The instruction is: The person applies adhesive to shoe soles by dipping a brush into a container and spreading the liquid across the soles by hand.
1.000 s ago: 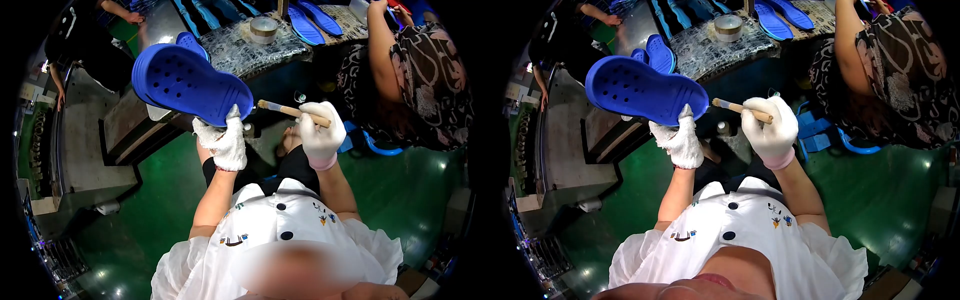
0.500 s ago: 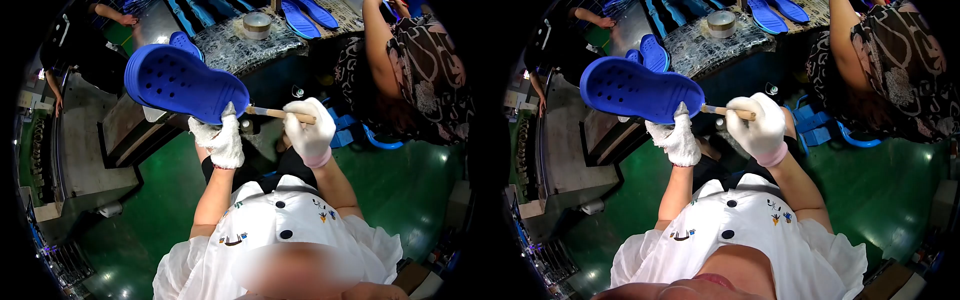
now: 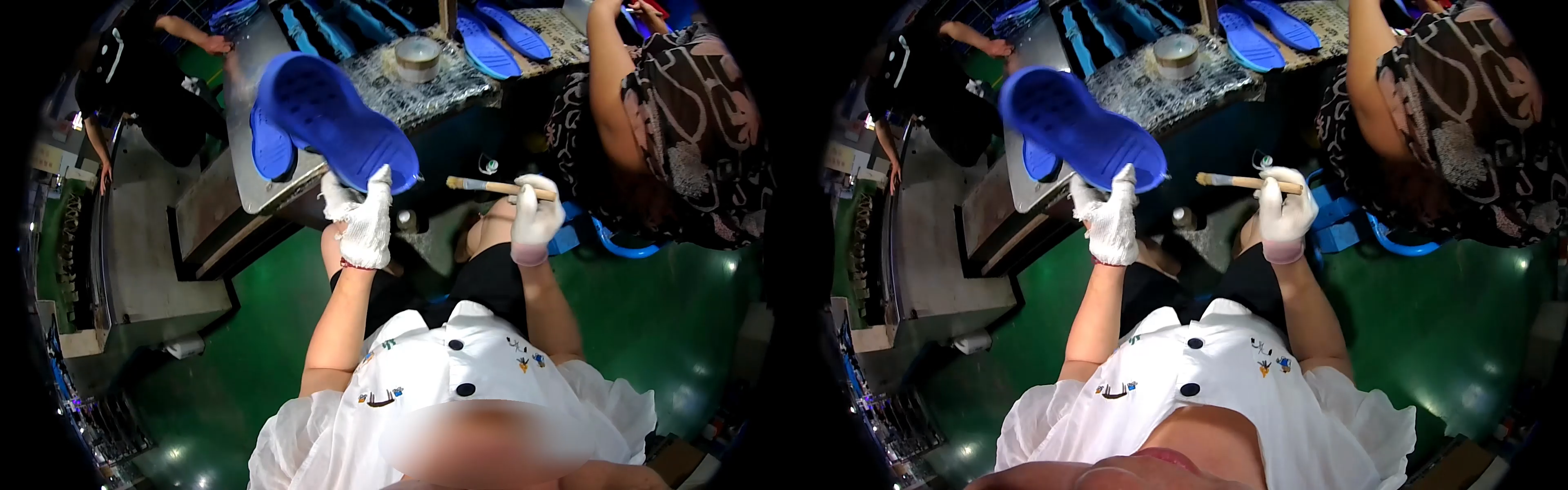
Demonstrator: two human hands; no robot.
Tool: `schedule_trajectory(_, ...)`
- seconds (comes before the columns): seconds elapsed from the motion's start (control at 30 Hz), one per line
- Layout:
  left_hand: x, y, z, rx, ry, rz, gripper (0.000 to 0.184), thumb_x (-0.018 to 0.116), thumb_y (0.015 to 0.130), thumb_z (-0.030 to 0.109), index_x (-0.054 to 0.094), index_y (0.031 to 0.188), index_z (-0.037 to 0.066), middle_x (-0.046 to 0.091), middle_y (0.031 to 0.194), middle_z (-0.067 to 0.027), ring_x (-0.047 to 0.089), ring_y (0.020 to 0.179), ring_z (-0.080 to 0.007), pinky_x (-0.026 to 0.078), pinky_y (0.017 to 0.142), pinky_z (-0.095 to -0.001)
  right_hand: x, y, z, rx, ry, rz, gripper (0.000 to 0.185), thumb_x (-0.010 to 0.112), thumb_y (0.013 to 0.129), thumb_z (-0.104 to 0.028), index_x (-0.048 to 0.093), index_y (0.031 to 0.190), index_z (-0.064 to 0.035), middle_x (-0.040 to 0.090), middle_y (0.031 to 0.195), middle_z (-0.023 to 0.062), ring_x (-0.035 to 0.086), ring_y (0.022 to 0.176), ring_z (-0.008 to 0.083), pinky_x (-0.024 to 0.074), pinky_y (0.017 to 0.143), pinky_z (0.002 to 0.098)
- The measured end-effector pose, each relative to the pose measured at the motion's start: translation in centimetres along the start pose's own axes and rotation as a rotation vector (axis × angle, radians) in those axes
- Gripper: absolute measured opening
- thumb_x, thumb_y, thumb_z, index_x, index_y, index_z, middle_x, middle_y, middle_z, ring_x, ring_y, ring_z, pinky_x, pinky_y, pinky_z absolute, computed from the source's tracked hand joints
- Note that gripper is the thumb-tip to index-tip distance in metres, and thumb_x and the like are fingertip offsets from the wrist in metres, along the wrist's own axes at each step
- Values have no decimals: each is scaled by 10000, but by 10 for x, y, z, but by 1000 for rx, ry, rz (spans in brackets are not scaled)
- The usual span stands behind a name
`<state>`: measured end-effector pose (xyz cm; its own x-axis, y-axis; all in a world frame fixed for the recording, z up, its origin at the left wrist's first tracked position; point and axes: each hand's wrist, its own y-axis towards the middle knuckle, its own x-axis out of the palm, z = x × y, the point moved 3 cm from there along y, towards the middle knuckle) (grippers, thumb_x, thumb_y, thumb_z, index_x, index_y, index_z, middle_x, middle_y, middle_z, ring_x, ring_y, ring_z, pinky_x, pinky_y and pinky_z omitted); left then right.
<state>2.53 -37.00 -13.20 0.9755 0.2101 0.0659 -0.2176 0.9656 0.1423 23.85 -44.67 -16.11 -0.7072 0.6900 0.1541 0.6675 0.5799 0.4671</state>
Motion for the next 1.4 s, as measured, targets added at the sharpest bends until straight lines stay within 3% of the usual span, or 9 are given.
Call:
schedule_trajectory(0.07,21,3,11,-201,126,-232,391,692,799,185,479,1065,-7,599,821,-49,555,633,-98,488,546,-228,-15,-11,55,202,36,65,44,542,857,-29,582,859,-10,578,699,39,547,571,101,448,532,227)
schedule_trajectory(0.27,121,17,-5,-373,177,-757,372,678,792,233,523,1012,-25,601,810,-64,528,560,-89,477,513,-207,-27,-67,154,368,-293,-148,163,605,837,-222,634,841,-62,643,704,104,636,683,251,491,640,348)
schedule_trajectory(0.6,210,98,-9,-429,-42,-680,260,666,839,226,569,903,-7,591,810,-71,597,685,-141,522,563,-245,-32,-55,155,363,-439,-178,222,561,858,-266,645,874,-61,646,713,99,635,710,243,485,665,340)
schedule_trajectory(0.73,129,74,-9,719,447,-458,288,707,766,120,606,1023,38,594,991,-135,613,821,-223,523,699,-302,-30,-57,165,482,-337,-195,214,565,856,-254,633,862,-52,647,703,82,636,688,207,484,657,319)
schedule_trajectory(0.87,28,72,18,1064,877,-30,327,721,704,106,612,1009,54,561,1070,-177,548,1002,-354,460,852,-424,-27,-50,149,482,-417,-234,227,562,864,-260,636,866,-45,645,701,92,639,672,208,488,637,324)
schedule_trajectory(1.07,-51,96,-12,639,1224,-205,166,656,736,153,601,849,45,604,923,-145,547,896,-342,433,800,-416,-25,-61,179,459,-261,-259,190,561,891,-210,628,874,-34,632,751,70,591,688,159,475,647,304)
schedule_trajectory(1.13,-67,89,-40,860,1005,-85,107,643,712,62,606,812,50,592,981,-154,550,950,-340,448,840,-410,-27,-63,194,449,-201,-250,182,557,897,-184,616,879,-13,621,784,52,574,702,135,468,648,285)
schedule_trajectory(1.33,-76,20,-51,452,485,298,273,715,772,185,623,972,23,450,1227,-233,535,1043,-261,426,900,-346,-36,-62,208,504,-178,-267,167,535,902,-176,577,829,-31,549,699,4,496,608,75,394,536,219)
schedule_trajectory(1.4,-66,5,-16,-156,-292,374,334,674,829,243,580,1036,-1,504,1175,-166,543,999,-199,456,826,-304,-33,-60,201,494,-153,-292,188,523,902,-187,570,813,-28,542,668,13,493,582,79,389,518,221)
